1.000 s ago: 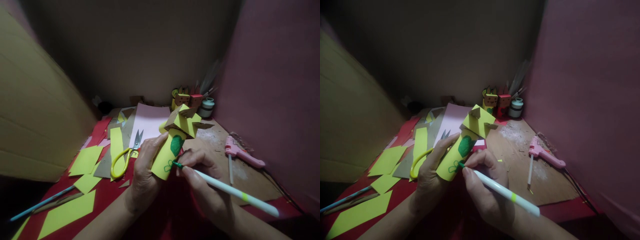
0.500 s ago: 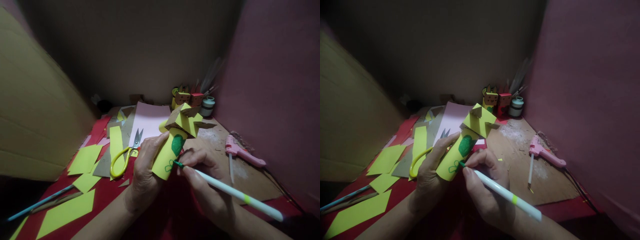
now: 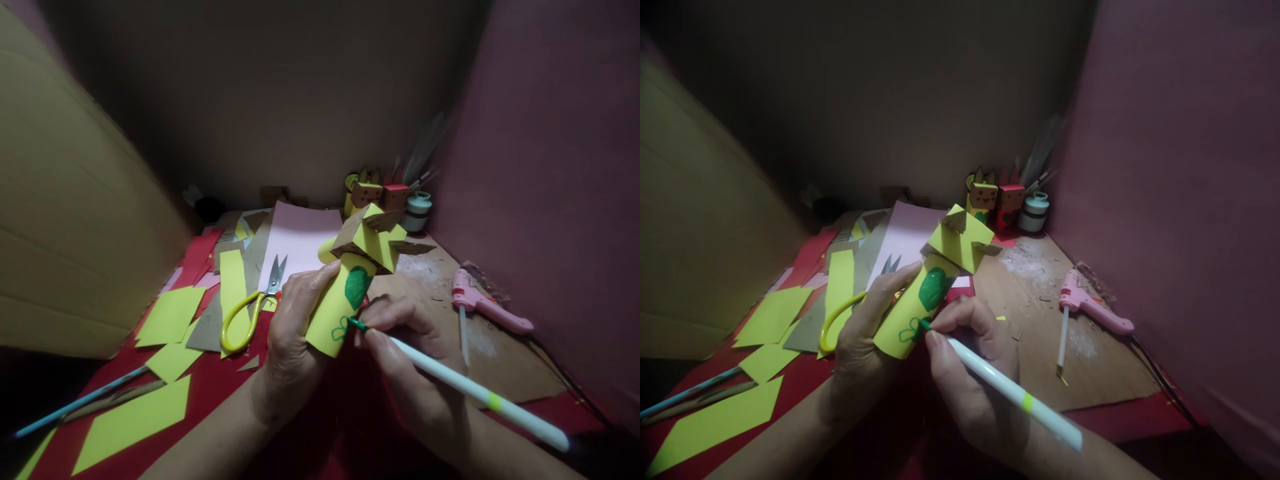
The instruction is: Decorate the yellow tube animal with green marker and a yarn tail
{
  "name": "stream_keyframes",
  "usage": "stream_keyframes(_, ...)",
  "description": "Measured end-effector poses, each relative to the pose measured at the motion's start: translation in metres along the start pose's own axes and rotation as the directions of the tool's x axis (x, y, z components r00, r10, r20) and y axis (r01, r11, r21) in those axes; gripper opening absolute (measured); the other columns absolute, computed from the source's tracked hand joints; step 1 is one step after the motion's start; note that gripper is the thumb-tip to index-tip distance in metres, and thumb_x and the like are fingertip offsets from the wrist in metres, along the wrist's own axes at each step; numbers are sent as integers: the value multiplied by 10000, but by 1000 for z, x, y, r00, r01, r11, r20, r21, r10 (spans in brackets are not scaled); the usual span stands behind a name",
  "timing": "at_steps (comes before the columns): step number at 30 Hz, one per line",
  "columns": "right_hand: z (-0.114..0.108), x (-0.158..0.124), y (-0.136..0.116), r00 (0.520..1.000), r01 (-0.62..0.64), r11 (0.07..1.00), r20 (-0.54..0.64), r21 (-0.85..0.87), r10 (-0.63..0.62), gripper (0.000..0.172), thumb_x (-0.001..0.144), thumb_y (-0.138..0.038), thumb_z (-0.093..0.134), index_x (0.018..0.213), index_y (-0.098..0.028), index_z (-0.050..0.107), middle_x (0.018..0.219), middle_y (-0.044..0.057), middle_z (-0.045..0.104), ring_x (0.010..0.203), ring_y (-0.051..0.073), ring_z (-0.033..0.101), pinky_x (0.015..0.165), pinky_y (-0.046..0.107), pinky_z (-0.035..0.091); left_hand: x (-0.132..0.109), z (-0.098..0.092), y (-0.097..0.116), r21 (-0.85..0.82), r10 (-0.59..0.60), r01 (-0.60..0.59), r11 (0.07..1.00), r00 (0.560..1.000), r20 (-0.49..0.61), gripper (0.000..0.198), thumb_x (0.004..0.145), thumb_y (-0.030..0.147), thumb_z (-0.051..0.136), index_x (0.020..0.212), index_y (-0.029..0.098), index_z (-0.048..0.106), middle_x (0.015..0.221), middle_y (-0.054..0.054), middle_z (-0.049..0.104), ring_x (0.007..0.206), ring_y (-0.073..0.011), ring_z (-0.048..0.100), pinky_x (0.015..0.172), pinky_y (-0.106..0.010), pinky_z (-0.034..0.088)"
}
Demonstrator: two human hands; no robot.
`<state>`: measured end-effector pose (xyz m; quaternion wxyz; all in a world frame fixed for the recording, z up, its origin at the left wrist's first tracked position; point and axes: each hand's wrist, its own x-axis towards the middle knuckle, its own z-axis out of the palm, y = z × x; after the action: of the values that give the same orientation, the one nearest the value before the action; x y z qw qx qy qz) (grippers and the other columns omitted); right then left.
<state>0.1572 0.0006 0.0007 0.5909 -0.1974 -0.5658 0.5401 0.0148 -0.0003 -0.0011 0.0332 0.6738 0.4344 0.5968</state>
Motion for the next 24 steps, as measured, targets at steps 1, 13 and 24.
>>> stream_keyframes(1, 0, 0, 0, 1000, 6, 1000, -2, -2, -6, 96, 909, -159, 615, 889, -252, 629, 822, -14, 620, 784, 123, 573, 730, 257, 475, 0, 0, 0, -1, 4, -4, 1000, 1000, -3, 449, 875, 227, 672, 1310, 244, 560, 1137, -70, 656, 986, -235, 652, 822, -399, 555)
stream_keyframes(13, 3, 1, -3, 999, 38, 999, 3, -30, -38, 129, 901, -137, 604, 907, -262, 636, 794, -24, 587, 740, 106, 540, 622, 205, 441, 0, 0, 0, 28, 31, -31, 999, 1000, -1, 462, 878, 216, 667, 1322, 259, 549, 1141, -78, 649, 1019, -248, 631, 858, -427, 536)
stream_keyframes(24, 4, 1, -4, 999, 46, 998, 15, -47, -45, 134, 899, -141, 603, 914, -269, 640, 773, -30, 572, 664, 97, 503, 588, 210, 426, -2, 1, -3, 34, 45, -45, 998, 999, -12, 471, 874, 190, 670, 1328, 224, 548, 1133, -79, 643, 1019, -237, 627, 873, -408, 526)
